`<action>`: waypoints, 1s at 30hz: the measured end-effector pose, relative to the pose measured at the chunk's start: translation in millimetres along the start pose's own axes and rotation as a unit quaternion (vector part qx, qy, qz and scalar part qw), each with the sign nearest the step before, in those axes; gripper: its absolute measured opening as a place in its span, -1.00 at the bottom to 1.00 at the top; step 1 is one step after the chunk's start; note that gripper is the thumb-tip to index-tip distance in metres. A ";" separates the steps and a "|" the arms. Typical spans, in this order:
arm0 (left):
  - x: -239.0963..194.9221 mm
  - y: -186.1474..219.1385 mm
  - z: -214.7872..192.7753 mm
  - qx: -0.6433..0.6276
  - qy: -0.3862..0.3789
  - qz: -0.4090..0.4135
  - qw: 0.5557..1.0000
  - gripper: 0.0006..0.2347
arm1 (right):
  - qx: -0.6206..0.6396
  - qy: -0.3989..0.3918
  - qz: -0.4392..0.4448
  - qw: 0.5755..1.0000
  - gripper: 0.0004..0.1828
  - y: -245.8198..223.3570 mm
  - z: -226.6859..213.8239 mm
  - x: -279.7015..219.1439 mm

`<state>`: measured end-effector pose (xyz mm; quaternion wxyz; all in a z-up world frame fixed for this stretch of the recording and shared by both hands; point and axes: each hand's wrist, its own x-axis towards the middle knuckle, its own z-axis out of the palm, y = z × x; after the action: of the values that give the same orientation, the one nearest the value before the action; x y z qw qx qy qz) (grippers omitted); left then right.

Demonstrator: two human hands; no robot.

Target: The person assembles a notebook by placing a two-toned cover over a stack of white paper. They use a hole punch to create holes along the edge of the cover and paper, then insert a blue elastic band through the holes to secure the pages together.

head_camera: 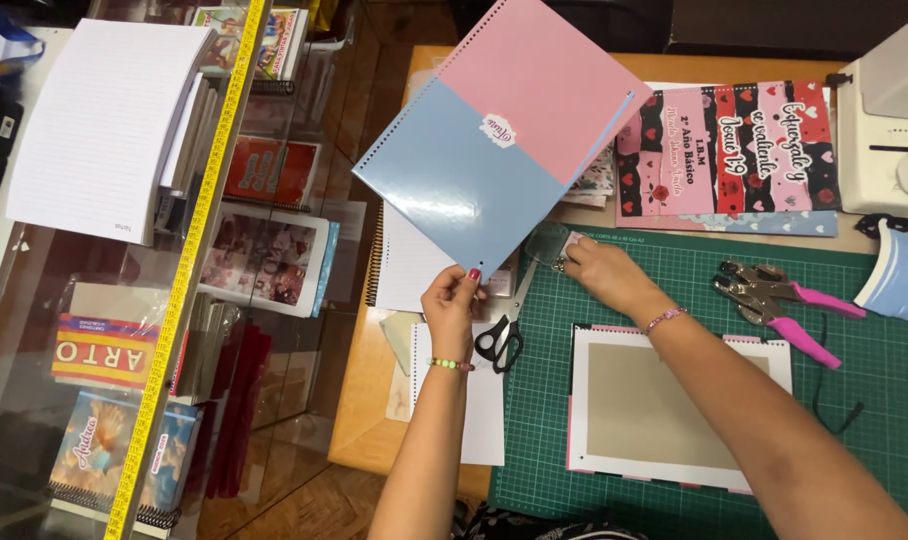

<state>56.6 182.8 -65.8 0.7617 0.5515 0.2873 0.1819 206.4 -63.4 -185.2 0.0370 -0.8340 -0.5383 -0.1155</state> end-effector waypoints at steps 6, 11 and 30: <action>4.7 -2.0 2.1 0.005 0.006 -0.004 1.000 -0.97 | -0.027 0.001 -0.002 1.000 -0.86 -2.5 8.1 3.3; 8.6 -5.8 1.1 0.015 0.006 -0.008 1.000 -0.97 | -0.036 -0.002 -0.005 0.999 -0.87 -1.2 6.8 5.9; 7.0 -16.2 6.0 -0.007 -0.012 -0.004 1.000 -0.95 | 0.067 -0.069 0.074 0.993 -0.91 -1.9 -24.2 16.3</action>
<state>65.2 177.3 -81.4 0.7699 0.5470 0.2788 0.1741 207.4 -52.6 -158.1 0.0637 -0.8733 -0.4826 -0.0182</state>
